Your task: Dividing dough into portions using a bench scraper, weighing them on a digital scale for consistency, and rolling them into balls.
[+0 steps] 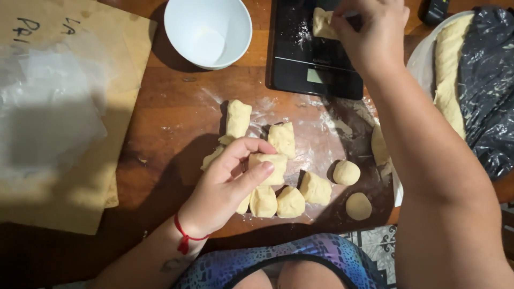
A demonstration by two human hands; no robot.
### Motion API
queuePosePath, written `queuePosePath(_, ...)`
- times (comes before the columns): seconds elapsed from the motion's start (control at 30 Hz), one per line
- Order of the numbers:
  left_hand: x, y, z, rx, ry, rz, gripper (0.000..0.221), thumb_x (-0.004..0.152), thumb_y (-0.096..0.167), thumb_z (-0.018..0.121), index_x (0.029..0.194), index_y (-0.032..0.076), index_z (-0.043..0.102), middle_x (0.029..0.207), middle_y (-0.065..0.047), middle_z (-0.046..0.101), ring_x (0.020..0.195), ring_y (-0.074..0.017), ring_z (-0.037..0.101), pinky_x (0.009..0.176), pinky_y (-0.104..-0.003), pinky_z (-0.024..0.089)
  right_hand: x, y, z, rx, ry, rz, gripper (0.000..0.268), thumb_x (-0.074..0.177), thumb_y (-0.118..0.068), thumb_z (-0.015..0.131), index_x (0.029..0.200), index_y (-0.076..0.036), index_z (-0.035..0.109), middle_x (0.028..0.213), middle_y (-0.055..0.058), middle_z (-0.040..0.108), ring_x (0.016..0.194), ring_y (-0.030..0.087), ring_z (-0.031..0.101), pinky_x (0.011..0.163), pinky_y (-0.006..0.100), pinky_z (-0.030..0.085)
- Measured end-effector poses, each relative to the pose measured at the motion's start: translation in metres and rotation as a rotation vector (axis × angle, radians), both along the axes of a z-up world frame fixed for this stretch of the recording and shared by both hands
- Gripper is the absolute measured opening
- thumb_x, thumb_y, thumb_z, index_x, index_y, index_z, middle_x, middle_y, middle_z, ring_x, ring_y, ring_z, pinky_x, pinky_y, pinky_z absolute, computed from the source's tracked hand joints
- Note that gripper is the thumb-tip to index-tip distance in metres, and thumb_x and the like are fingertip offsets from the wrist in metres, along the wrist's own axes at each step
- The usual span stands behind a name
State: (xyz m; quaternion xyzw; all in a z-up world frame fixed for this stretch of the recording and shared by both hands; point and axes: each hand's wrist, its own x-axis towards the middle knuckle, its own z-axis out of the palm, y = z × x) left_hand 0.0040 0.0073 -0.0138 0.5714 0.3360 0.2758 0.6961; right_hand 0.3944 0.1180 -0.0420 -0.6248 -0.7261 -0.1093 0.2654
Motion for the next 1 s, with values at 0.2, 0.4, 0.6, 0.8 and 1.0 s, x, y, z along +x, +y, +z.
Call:
queuePosePath(0.2, -0.001, -0.001, 0.0, -0.001, -0.036, -0.011, 0.025, 0.106, 0.024, 0.064, 0.126, 0.01, 0.07, 0.113, 0.002, 0.07, 0.096, -0.0074, 0.063, 0.09, -0.023, 0.05, -0.006, -0.012, 0.01, -0.145, 0.078, 0.074, 0.034, 0.106, -0.014, 0.063, 0.13, -0.013, 0.086, 0.13, 0.01, 0.071, 0.125, 0.038, 0.052, 0.099, 0.053, 0.033)
queuePosePath(0.4, 0.001, -0.002, -0.002, -0.093, 0.005, -0.02, 0.025, 0.104, 0.02, 0.064, 0.127, 0.011, 0.071, 0.115, 0.002, 0.07, 0.1, -0.0072, 0.062, 0.092, -0.023, 0.049, 0.03, -0.029, 0.001, -0.051, 0.585, 0.021, 0.007, 0.124, -0.013, 0.077, 0.12, -0.008, 0.074, 0.109, 0.0, 0.068, 0.101, 0.012, 0.059, 0.089, 0.034, 0.047)
queuePosePath(0.6, 0.006, -0.005, -0.014, -0.326, -0.114, 0.126, 0.052, 0.097, 0.013, 0.07, 0.147, 0.01, 0.055, 0.127, -0.011, 0.075, 0.116, -0.0131, 0.063, 0.091, -0.026, 0.048, 0.05, -0.057, 0.012, 0.051, 0.769, -0.038, 0.02, 0.127, -0.026, 0.069, 0.118, -0.008, 0.073, 0.107, 0.001, 0.071, 0.104, 0.015, 0.068, 0.095, 0.034, 0.056)
queuePosePath(0.8, 0.003, -0.008, -0.024, -0.581, -0.378, 0.184, 0.031, 0.101, 0.006, 0.071, 0.131, 0.004, 0.067, 0.099, -0.004, 0.061, 0.085, -0.0098, 0.053, 0.076, -0.026, 0.046, 0.077, -0.079, 0.003, -0.012, 0.696, -0.056, 0.017, 0.132, -0.019, 0.071, 0.119, -0.008, 0.066, 0.112, 0.003, 0.065, 0.109, 0.015, 0.061, 0.1, 0.035, 0.052)
queuePosePath(1.0, 0.004, -0.006, -0.021, -0.526, -0.35, 0.187, 0.029, 0.1, 0.001, 0.07, 0.13, 0.002, 0.072, 0.099, -0.002, 0.061, 0.087, -0.0077, 0.053, 0.079, -0.022, 0.045, 0.066, -0.072, 0.005, -0.052, 0.713, -0.131, 0.016, 0.129, -0.021, 0.07, 0.117, -0.01, 0.072, 0.109, -0.001, 0.071, 0.105, 0.012, 0.065, 0.096, 0.032, 0.053)
